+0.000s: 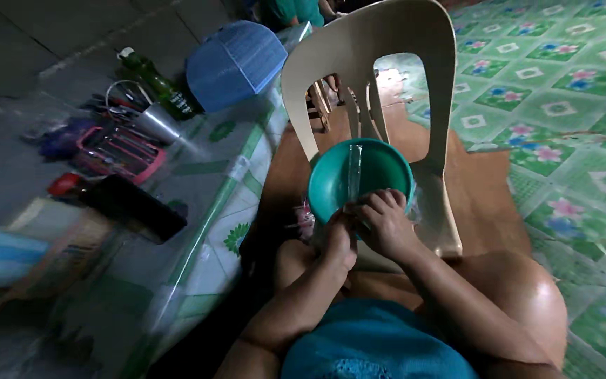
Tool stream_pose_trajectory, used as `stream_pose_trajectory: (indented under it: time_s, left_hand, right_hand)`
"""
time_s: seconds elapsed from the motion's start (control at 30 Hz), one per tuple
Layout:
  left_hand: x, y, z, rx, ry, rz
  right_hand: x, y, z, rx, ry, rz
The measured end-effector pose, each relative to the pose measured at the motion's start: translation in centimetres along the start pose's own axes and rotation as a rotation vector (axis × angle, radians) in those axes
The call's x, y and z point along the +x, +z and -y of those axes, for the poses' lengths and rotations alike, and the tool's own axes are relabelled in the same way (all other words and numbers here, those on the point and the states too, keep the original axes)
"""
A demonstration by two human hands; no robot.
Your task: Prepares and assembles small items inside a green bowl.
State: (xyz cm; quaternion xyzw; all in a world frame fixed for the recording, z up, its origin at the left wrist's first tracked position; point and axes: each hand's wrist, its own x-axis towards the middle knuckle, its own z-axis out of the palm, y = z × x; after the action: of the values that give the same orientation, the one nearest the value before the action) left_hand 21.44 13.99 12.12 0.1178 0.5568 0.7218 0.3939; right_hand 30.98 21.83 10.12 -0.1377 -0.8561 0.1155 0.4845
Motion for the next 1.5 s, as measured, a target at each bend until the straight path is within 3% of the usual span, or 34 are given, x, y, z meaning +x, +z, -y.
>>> stream_pose_trajectory:
  time_s: [0.17,0.27,0.37,0.43,0.5,0.67,0.77,0.83,0.97,1.07,1.13,1.2,1.27,1.33,1.4,1.5]
  left_hand:
    - [-0.6,-0.4,0.6,-0.07,-0.059,-0.003]
    - [-1.0,-0.2,0.5,0.033,-0.022,-0.038]
    - [-1.0,-1.1,0.6,0.344,0.246,0.016]
    - [-0.1,-2.5,0.9,0.607,0.532,0.109]
    - [0.7,-3.9,0.7,0.695,0.657,0.226]
    - [1.1,-5.3,-0.8,0.557,0.472,0.491]
    - [0.8,-4.9,-0.9,0.492,0.409,0.426]
    - [1.0,-5.1,-0.8,0.592,0.465,0.392]
    - [0.4,-5.2,-0.9,0.892,0.63,0.289]
    - [-0.7,-4.3,-0.6,0.535,0.377,0.117]
    - [-0.8,-3.6,-0.7,0.227,0.209,0.068]
    - [-0.7,-3.7,-0.6,0.197,0.206,0.078]
    - [-0.3,-4.5,-0.4,0.33,0.299,0.141]
    - [-0.2,-4.8,-0.2,0.303,0.258,0.169]
    - [-0.7,-4.3,0.0,0.075,0.058,0.094]
    - [-1.1,-3.5,0.1,-0.16,-0.135,-0.017]
  right_hand:
    - [-0.3,0.5,0.2,-0.051,-0.003,0.012]
    - [-0.9,0.8,0.4,-0.023,0.042,-0.034]
    - [-0.7,0.7,0.4,0.135,0.21,-0.113]
    - [-0.4,0.1,0.5,0.175,0.294,-0.075]
    - [-0.1,-0.5,0.6,0.22,0.332,-0.009]
    - [0.0,-0.7,-1.2,0.538,0.286,0.181]
    - [-0.3,0.0,-1.6,0.671,0.342,0.19]
    - [-0.3,-0.1,-1.5,0.711,0.429,0.225]
    - [-0.4,0.0,-1.1,0.499,0.356,0.287]
    - [-1.1,1.5,-0.3,0.462,0.245,0.081]
    - [-1.3,1.9,-0.1,0.579,0.304,0.062]
    - [-1.3,2.1,0.0,0.632,0.394,0.135]
    - [-1.1,2.0,0.1,0.599,0.476,0.243]
    - [-0.8,1.6,0.9,0.594,0.563,0.292]
    - [-0.8,1.6,1.8,0.763,0.684,0.222]
    - [-1.2,2.2,2.7,1.331,0.852,0.017]
